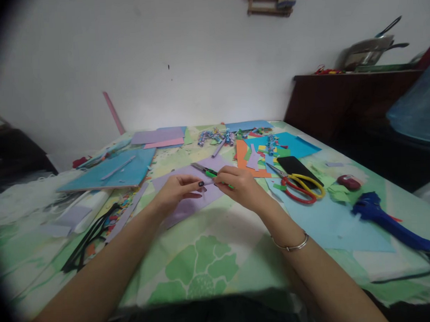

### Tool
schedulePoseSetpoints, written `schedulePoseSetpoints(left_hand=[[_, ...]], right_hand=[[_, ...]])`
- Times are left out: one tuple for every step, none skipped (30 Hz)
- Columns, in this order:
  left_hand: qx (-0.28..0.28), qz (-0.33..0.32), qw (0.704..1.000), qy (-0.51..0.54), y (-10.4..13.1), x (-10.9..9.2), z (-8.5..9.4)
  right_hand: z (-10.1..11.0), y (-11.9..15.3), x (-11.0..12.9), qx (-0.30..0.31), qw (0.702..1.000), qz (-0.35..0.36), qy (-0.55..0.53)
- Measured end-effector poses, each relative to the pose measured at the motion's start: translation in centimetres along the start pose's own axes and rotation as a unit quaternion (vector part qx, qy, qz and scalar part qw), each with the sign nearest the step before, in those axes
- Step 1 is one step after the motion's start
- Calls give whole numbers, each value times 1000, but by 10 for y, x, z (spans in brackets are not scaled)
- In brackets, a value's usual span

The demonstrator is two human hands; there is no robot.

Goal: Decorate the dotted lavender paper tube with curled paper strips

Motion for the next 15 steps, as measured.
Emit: schedulePoseSetpoints(left_hand=[[8, 2, 1000, 6, 0, 0, 0], [12, 1, 1000, 14, 1, -1, 0], [14, 0, 1000, 23, 2, -1, 0], [16, -2, 999, 30, 2, -1, 0], [18, -3, 999, 35, 3, -2, 0], [22, -6, 999, 38, 3, -3, 0], [28, -9, 999, 37, 4, -3, 0], [34, -14, 999, 34, 5, -4, 0], [39, -20, 999, 29, 5, -5, -1], [41, -26, 999, 22, 5, -6, -2], [39, -33, 999, 14, 5, -6, -2], [31, -37, 999, 5, 5, -6, -3], [21, -42, 999, -2, 5, -5, -3], [9, -48, 999, -6, 5, -5, -3], [-1, -54, 999, -6, 4, -4, -4]], right_hand=[[0, 0, 0, 3, 1000, -1, -4], [0, 0, -1, 6, 1000, -2, -8], [0, 1, -1, 7, 1000, -2, -13], [0, 1, -2, 8, 1000, -3, -19], [1, 1, -4, 7, 1000, -6, -23], [1, 2, -5, 5, 1000, -9, -27], [1, 2, -6, 2, 1000, -12, -28], [2, 2, -7, -2, 999, -16, -29], [2, 2, -7, -7, 999, -18, -28], [3, 2, -8, -11, 999, -21, -28], [3, 2, -7, -12, 999, -22, -28], [3, 2, -7, -12, 999, -22, -30], [3, 2, -6, -10, 999, -22, -33], [3, 1, -5, -8, 999, -20, -38], [3, 1, -4, -7, 999, -19, -42]])
Point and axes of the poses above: each hand's wrist, its own y-axis away from the middle knuckle, its own z-axis out of the back of the hand, x = y × z, the point moved 1 cm from there along -y, towards the middle knuckle, and after that the axes turned 14 degrees about x, right-handed, at the moved point
